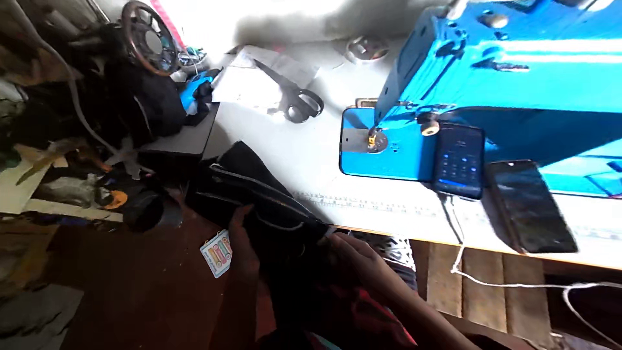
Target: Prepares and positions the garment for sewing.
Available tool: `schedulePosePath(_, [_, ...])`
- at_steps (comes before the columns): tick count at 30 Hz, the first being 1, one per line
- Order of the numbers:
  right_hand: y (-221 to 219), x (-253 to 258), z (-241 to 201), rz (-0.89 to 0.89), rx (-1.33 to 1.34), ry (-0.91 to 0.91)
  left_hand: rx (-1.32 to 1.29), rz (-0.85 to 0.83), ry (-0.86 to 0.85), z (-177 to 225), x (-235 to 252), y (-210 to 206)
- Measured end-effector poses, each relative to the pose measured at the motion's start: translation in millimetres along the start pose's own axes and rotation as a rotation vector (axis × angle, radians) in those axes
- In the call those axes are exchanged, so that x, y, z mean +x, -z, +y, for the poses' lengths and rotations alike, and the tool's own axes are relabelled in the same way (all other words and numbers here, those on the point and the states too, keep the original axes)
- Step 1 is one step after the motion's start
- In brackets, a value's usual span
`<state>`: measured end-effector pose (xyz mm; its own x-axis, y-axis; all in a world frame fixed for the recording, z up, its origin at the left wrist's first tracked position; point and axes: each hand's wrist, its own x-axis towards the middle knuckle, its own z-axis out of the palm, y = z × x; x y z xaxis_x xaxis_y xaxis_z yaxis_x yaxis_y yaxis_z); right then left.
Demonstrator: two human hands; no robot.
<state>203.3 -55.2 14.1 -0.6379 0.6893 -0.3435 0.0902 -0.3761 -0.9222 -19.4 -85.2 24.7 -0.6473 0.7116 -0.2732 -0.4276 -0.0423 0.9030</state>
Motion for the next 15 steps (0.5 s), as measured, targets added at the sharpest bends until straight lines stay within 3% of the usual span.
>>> schedulePosePath(2, [-2, 6, -6, 0.035, 0.034, -0.025, -0.029, 0.005, 0.019, 10, -7, -6])
schedulePosePath(5, [-1, 20, -10, 0.134, -0.087, 0.032, -0.101, 0.055, 0.188, 41, -19, -26])
schedulePosePath(9, [3, 37, -14, 0.209, -0.319, 0.093, -0.040, -0.060, -0.038, 10, -10, 0])
schedulePosePath(15, [-4, 44, -16, 0.142, -0.212, 0.067, -0.056, 0.005, 0.065, 17, -17, -6])
